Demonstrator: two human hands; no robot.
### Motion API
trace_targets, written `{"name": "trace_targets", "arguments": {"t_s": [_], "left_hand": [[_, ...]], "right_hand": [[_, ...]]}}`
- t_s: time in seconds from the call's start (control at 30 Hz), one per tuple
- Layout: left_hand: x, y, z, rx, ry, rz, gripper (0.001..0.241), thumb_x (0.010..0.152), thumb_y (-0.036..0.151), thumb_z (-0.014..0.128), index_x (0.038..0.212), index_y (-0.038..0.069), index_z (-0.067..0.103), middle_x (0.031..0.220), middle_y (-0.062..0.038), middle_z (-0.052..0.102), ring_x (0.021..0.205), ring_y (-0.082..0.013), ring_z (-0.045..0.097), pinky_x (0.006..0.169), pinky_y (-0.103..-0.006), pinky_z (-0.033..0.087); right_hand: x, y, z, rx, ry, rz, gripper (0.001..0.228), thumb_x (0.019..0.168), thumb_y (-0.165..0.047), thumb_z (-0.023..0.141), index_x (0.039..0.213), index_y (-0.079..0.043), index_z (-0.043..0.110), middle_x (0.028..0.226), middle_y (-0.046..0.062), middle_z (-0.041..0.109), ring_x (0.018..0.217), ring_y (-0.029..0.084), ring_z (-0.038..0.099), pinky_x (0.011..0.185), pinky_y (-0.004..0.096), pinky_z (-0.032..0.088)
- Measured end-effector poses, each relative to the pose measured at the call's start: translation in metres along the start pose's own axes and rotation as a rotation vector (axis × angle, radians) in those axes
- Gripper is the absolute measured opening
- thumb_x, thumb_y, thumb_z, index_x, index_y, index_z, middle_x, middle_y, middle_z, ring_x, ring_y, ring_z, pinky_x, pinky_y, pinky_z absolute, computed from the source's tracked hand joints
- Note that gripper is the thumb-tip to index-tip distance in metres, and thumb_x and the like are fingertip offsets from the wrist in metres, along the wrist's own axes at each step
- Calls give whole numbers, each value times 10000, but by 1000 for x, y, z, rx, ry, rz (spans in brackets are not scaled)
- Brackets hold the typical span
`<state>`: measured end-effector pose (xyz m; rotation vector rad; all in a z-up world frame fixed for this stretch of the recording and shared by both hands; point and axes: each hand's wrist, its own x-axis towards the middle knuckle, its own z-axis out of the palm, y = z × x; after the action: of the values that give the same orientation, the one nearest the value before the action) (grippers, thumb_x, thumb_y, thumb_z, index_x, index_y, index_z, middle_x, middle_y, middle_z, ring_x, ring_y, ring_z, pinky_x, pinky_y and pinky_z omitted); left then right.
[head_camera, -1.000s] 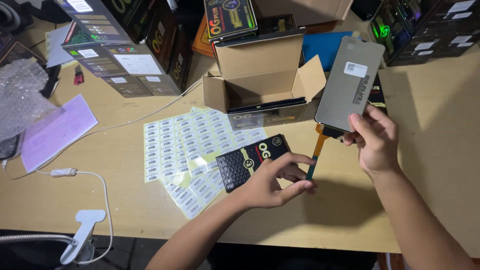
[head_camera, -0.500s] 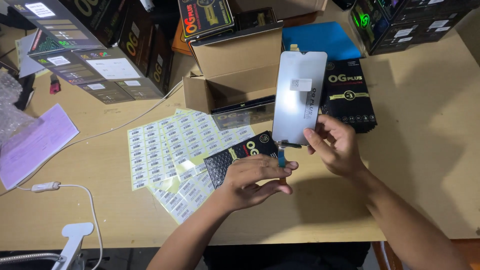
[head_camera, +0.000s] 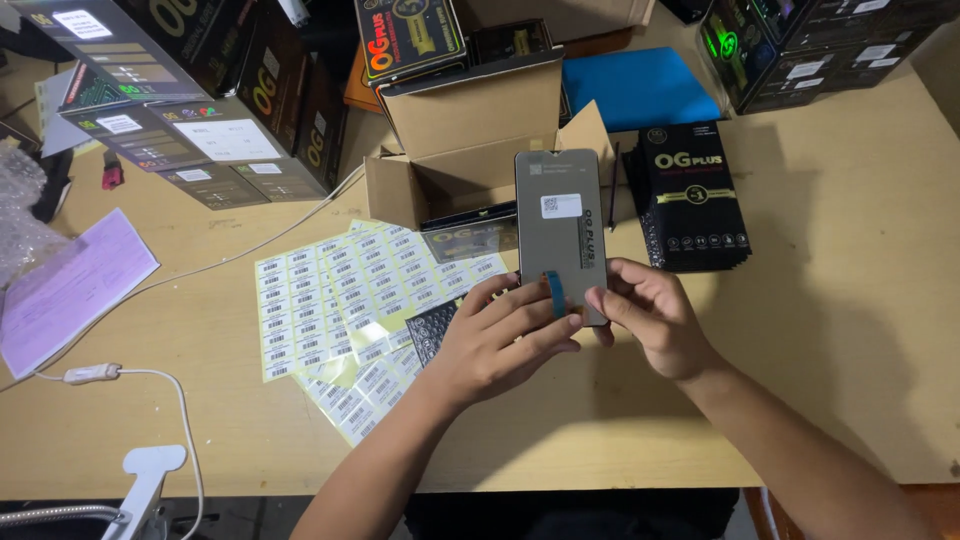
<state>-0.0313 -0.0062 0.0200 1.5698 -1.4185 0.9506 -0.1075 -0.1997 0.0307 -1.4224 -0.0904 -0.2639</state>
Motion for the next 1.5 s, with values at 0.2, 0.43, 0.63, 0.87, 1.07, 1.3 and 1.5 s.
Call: {"name": "trace_targets", "arguments": {"t_s": [0.2,0.43,0.63,0.87,1.07,1.3,1.5], "left_hand": [[1,4,3,113,220,148,266,1035,181,598,1253,314,673,921,4,765,852,-199,738,855,-399,550],[-5,-1,5,80,178,168,80,948,97,727,971,155,777,885,-59,774,738,-219,709,667,-381,588],[5,17,19,-30,245,64,101,930,25,702,984,75,771,862,-112,754,721,-266,733,671,-413,636],[1,18,23,-62,243,37,106,869,-22,746,957,39,744,902,-138,731,781,-307,752,717,-447,654],[-9,17,26,-100,196,-37,123,852,-49,725,947,29,721,905,-144,692,846,-346,751,774,-474,650],[6,16,13,139,83,-33,63,919,48,723,897,98,693,923,-59,663,997,-282,727,970,-448,575],[3,16,3,-7,65,-336,435,752,28,619,1158,165,694,1285,-75,635,1275,-334,595,1142,-485,387]], "right_hand": [[-9,-28,28,198,-38,254,240,924,-176,644,891,60,625,653,17,394,592,117,465,449,314,540],[-15,9,13,162,-108,229,321,940,-279,615,886,36,627,621,82,490,531,236,681,450,279,461],[-13,21,1,14,-66,156,377,951,-370,588,1101,-24,580,820,46,487,702,137,548,552,258,484],[-15,24,-1,34,-120,74,371,930,-361,642,1137,-79,518,865,54,544,814,147,579,705,312,546],[-12,7,9,5,-96,42,538,852,-323,721,1253,-79,458,905,77,555,824,147,576,714,313,529],[-7,8,2,39,-14,66,591,876,-112,635,1422,-25,427,906,96,647,771,122,617,689,303,575],[-5,-7,18,51,73,73,581,877,-63,617,1426,-8,432,925,140,661,773,168,639,734,376,616]]}}
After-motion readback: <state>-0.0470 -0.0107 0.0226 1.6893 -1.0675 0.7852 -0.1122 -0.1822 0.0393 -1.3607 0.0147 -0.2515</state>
